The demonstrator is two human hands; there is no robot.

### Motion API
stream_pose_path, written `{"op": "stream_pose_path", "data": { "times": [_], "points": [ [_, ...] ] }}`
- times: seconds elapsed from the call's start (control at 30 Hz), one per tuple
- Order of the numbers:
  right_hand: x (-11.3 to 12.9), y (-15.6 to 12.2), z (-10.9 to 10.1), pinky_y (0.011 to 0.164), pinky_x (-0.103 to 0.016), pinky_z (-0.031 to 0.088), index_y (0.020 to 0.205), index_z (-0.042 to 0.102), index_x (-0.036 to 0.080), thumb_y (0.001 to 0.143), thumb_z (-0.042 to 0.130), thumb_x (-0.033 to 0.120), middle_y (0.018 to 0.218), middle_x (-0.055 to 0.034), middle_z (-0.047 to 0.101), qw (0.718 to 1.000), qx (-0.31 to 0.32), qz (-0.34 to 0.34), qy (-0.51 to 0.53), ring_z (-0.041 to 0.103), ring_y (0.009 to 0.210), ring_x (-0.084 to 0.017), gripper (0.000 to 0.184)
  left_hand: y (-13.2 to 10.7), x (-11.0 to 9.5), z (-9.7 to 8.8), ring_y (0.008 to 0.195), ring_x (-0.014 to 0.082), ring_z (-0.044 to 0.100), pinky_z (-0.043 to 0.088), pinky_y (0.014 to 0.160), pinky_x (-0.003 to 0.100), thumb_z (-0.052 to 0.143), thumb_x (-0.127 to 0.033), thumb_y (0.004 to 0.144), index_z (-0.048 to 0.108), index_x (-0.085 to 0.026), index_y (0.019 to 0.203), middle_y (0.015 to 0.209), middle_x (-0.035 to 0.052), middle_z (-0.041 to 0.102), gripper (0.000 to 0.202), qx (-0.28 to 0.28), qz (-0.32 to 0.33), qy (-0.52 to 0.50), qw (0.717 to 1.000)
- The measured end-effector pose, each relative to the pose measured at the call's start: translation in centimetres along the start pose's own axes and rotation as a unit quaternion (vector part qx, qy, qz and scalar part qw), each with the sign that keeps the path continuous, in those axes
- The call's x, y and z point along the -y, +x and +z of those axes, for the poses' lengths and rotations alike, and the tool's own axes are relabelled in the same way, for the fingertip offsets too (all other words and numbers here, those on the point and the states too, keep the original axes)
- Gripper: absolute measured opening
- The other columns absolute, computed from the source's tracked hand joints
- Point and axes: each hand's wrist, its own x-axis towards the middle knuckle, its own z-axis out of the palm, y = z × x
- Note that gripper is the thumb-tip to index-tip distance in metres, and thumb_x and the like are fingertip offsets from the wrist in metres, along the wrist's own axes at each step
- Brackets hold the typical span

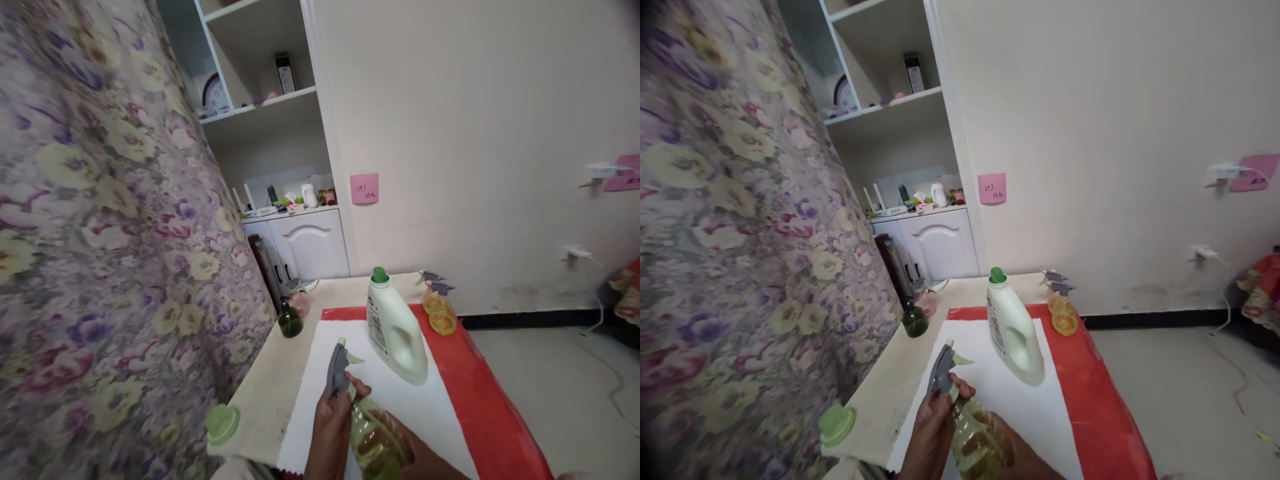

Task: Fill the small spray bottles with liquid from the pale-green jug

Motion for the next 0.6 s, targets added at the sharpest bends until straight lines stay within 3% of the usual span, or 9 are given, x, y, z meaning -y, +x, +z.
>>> {"op": "stream_pose_path", "data": {
  "times": [0.13, 0.3, 0.4, 0.6],
  "points": [
    [-0.6, 0.6, 0.1, 0.097, -0.047, 0.042, 0.130, 0.049, 0.028, 0.040, 0.092, 0.033, 0.118, -0.0079, 0.062, 0.999, -0.028, -0.030, 0.019, 0.057, 0.113, -0.032, 0.099, 0.1, 0.2, 0.3, 0.088, 0.0216, 0.059, 0.048, 0.078, 0.031, 0.070, -0.041, 0.076, 0.063, -0.019, 0.094, 0.089, 0.0052, 0.062, 0.029, -0.058, 0.003, 0.051, 0.997],
    [0.9, 0.1, 0.2, 0.095, -0.046, 0.044, 0.136, 0.043, 0.025, 0.053, 0.088, 0.029, 0.117, -0.0093, 0.061, 0.997, 0.057, -0.016, 0.042, 0.057, 0.112, -0.031, 0.094, -0.6, -1.1, 0.8, 0.101, 0.0234, 0.058, 0.045, 0.087, 0.035, 0.058, -0.039, 0.087, 0.061, -0.018, 0.119, 0.107, 0.0097, 0.064, 0.038, 0.019, -0.035, -0.043, 0.998],
    [1.6, 0.0, 0.2, 0.096, -0.046, 0.043, 0.138, 0.041, 0.025, 0.055, 0.087, 0.029, 0.119, -0.0099, 0.060, 0.996, 0.077, -0.011, 0.048, 0.057, 0.112, -0.031, 0.095, -0.7, -1.5, 0.8, 0.105, 0.0260, 0.057, 0.044, 0.089, 0.037, 0.060, -0.035, 0.085, 0.064, -0.015, 0.113, 0.107, 0.0130, 0.066, 0.035, 0.048, -0.042, -0.090, 0.994],
    [1.0, 0.0, 0.2, 0.091, -0.044, 0.046, 0.137, 0.041, 0.024, 0.053, 0.087, 0.028, 0.120, -0.0124, 0.061, 0.995, 0.063, -0.003, 0.073, 0.059, 0.111, -0.030, 0.097, -0.2, -0.5, 2.0, 0.079, 0.0180, 0.063, 0.047, 0.069, 0.028, 0.071, -0.030, 0.078, 0.066, -0.018, 0.097, 0.089, 0.0051, 0.067, 0.023, -0.048, -0.024, -0.087, 0.995]
  ]
}}
